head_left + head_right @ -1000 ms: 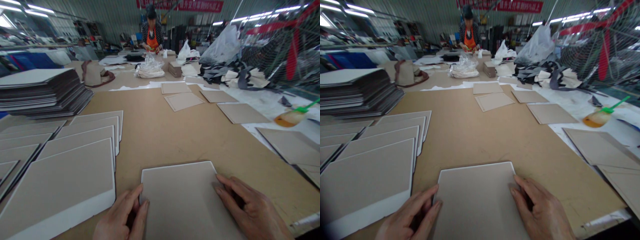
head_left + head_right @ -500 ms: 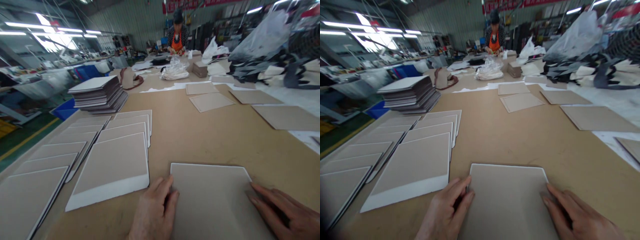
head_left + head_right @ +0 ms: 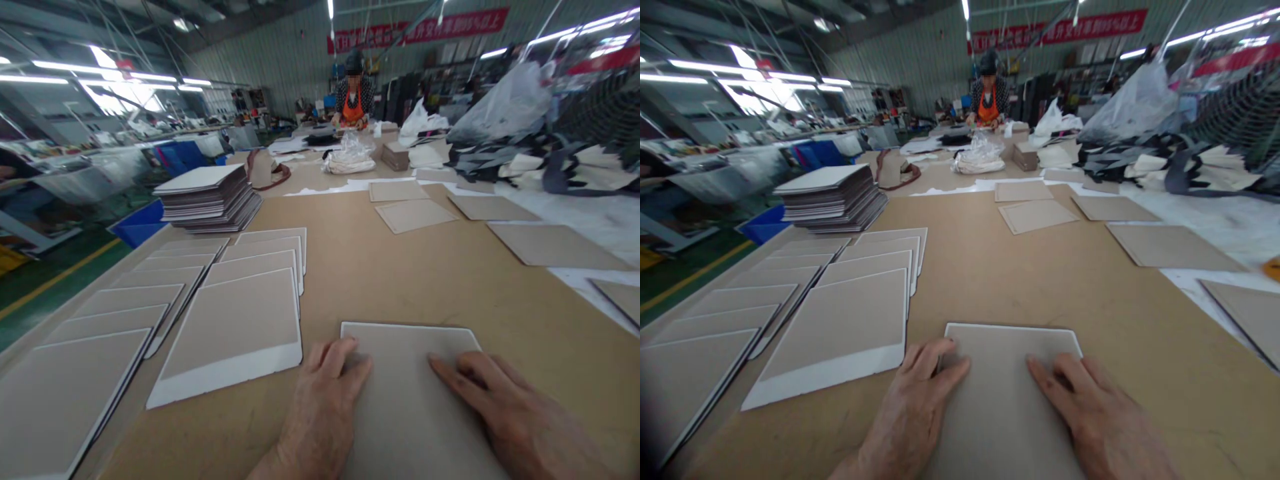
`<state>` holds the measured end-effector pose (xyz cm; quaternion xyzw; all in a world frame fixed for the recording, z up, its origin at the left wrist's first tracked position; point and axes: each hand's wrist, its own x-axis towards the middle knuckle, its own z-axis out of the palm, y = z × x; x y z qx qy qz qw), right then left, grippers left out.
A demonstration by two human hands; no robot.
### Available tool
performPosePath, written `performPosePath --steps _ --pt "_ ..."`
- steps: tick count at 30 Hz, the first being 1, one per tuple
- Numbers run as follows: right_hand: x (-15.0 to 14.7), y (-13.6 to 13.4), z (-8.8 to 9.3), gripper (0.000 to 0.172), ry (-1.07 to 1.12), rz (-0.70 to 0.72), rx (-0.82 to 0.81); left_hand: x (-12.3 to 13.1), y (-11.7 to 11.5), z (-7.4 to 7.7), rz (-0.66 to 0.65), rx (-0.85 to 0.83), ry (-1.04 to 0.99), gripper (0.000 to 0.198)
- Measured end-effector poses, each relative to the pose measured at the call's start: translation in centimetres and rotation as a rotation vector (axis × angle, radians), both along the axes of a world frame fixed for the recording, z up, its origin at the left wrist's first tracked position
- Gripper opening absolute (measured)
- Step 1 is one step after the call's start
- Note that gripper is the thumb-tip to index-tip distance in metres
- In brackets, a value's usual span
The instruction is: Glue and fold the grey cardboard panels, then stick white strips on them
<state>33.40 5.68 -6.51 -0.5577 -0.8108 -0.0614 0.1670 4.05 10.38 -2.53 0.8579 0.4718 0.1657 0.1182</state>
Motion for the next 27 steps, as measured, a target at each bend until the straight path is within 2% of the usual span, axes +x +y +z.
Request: performPosePath --steps 2,4,5,8,9,11,14,16,20,23,27 --pt "-1.4 0.4 1.1 0.067 -0.13 0.086 -0.021 0.2 0.0 0.6 -0.096 0.018 0.077 0.047" --pt "-1.9 0.6 1.7 0.069 -0.227 0.091 -0.04 0.5 -0.4 1.1 -0.108 0.009 0.141 0.038" --pt "-1.8 0.6 1.9 0.069 -0.258 0.079 -0.059 0.6 -0.8 1.3 -0.105 0.012 0.175 0.044" --pt "-0.1 0.2 2.0 0.067 -0.268 -0.011 -0.11 0.7 -2.0 0.9 -0.092 0.058 0.261 0.087" --pt "0.7 0.1 2.0 0.065 -0.245 -0.053 -0.127 0.7 -2.4 0.5 -0.095 0.083 0.275 0.091" --pt "2.1 0.2 2.0 0.055 -0.149 -0.136 -0.167 0.5 -2.9 -0.6 -0.086 0.135 0.276 0.085" --pt "3.4 1.6 2.4 0.039 0.139 -0.214 -0.246 0.2 -3.2 -1.7 -0.048 0.183 0.258 0.078" --pt "3.5 2.8 2.7 0.04 0.318 -0.249 -0.295 0.1 -3.2 -2.0 -0.028 0.185 0.25 0.075" --pt "3.1 4.8 3.3 0.041 0.424 -0.226 -0.391 0.1 -3.3 -2.0 -0.026 0.151 0.241 0.072" --pt "3.1 5.3 3.4 0.037 0.467 -0.228 -0.451 0.1 -3.3 -1.8 -0.024 0.111 0.244 0.072" --pt "3.4 5.1 3.0 0.033 0.547 -0.136 -0.411 0.3 -3.3 -1.3 -0.008 0.044 0.245 0.073"
